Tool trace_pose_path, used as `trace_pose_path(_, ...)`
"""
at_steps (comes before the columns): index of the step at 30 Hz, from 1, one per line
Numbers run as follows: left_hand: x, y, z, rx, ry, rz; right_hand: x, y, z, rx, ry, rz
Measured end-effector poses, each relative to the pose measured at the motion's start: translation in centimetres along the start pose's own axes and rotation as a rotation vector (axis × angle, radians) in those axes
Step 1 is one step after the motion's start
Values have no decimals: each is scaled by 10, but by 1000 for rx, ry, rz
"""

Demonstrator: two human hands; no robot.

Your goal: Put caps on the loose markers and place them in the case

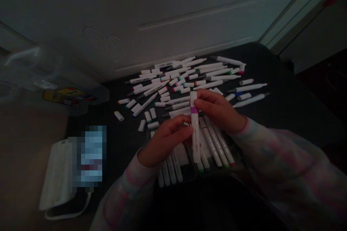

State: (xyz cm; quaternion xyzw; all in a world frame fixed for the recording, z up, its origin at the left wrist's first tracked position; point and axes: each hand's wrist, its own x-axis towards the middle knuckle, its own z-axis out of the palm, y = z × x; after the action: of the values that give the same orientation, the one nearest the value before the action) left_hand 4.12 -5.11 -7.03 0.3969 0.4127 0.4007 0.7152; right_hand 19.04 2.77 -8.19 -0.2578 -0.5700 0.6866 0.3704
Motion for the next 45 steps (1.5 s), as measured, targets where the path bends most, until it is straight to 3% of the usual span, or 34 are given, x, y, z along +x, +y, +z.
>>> trace_pose_path(17,1,-3,1,-63,-30,-2,-2,-11,8,-130,-111,48)
trace_pose_path(23,1,-2,-4,-79,175,169,0,-14,7,-84,-91,75)
trace_pose_path(29,4,3,-4,-19,395,366,0,-12,0,9,-196,61)
trace_pose_path(36,5,3,-4,-3,435,392,0,-16,1,40,-229,90)
trace_pose_path(45,3,1,-5,18,392,411,0,-14,0,48,-239,107)
